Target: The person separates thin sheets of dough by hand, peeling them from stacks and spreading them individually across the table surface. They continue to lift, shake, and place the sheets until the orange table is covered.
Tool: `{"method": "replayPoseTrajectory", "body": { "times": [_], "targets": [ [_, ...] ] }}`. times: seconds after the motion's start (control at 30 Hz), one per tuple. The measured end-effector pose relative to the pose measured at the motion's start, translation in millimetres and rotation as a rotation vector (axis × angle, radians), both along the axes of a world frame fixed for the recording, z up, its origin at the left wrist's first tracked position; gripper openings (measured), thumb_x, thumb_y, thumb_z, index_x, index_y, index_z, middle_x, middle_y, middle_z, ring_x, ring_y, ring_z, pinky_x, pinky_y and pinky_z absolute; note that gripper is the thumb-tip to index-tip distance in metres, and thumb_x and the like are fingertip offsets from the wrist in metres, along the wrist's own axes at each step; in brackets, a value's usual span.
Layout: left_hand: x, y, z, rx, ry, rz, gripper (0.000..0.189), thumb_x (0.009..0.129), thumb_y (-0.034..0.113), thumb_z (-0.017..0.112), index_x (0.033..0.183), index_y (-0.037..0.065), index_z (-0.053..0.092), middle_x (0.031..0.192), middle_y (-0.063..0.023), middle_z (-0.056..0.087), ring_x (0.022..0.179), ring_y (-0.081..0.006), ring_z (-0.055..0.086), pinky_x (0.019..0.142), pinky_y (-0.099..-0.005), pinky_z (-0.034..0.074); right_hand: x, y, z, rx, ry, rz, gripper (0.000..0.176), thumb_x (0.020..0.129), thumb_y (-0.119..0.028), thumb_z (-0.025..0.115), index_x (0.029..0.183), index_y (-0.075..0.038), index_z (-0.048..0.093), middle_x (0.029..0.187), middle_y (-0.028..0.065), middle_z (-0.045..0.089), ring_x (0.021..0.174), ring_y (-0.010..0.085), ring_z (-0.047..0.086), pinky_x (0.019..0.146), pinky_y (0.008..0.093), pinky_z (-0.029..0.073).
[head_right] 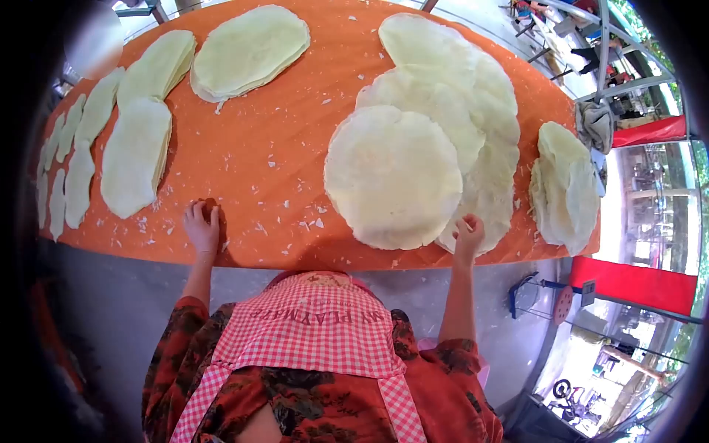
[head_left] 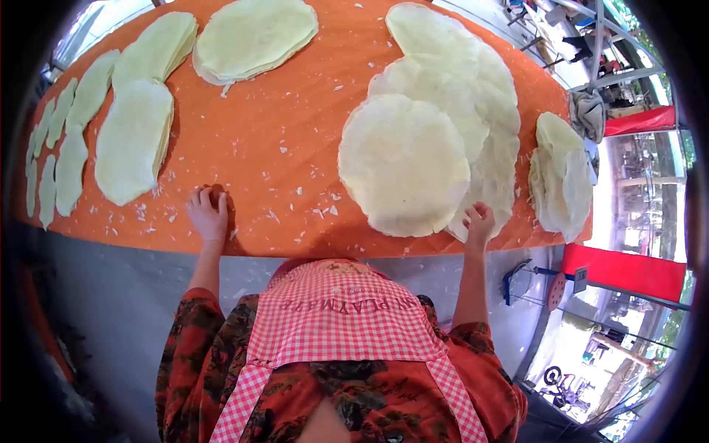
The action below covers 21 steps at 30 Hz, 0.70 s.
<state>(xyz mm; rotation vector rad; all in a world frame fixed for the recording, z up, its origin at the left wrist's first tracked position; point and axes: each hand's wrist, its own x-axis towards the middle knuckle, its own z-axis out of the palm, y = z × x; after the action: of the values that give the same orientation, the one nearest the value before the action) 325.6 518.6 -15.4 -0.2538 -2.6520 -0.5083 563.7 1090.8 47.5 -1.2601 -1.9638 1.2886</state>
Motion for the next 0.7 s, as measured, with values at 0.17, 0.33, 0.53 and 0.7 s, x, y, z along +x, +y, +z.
{"method": "replayPoseTrajectory", "body": {
  "times": [0.17,0.33,0.53,0.7],
  "targets": [
    [3,9,10,-0.081,-0.066,0.025,0.034,0.082,0.029,0.068,0.102,0.004,0.057,0.112,-0.0185,0.056,0.106,-0.0381,0.051,0.092,-0.0470,0.041,-67,-105,-10,-0.270,0.090,0.355,0.013,0.090,-0.007,0.058,0.103,-0.004,0.062,0.088,0.0042,0.064,0.075,0.0143,0.065,0.062,0.0248,0.051],
    [3,4,12,-0.011,-0.111,0.039,0.037,0.079,0.031,0.069,0.101,0.004,0.057,0.113,-0.0193,0.053,0.107,-0.0394,0.048,0.093,-0.0497,0.038,-198,-232,9,-0.834,0.105,0.644,0.018,0.090,-0.014,0.061,0.105,-0.003,0.061,0.092,0.0075,0.067,0.085,0.0169,0.066,0.071,0.0305,0.053],
    [1,-4,19,0.161,-0.126,-0.001,0.037,0.074,0.028,0.071,0.100,0.005,0.057,0.114,-0.0184,0.053,0.107,-0.0382,0.048,0.094,-0.0495,0.037,-397,-288,-66,-0.870,0.445,0.585,0.024,0.083,-0.012,0.068,0.104,-0.003,0.059,0.086,0.0055,0.062,0.081,0.0177,0.061,0.075,0.0312,0.051],
    [-12,-44,14,0.433,-0.296,-0.196,0.029,0.075,0.026,0.072,0.097,0.008,0.063,0.112,-0.0149,0.057,0.107,-0.0348,0.053,0.093,-0.0471,0.041,-541,-285,-68,-0.735,0.322,0.199,0.024,0.077,-0.012,0.075,0.094,-0.007,0.059,0.074,0.0016,0.054,0.064,0.0148,0.050,0.048,0.0306,0.039]
  ]
}}
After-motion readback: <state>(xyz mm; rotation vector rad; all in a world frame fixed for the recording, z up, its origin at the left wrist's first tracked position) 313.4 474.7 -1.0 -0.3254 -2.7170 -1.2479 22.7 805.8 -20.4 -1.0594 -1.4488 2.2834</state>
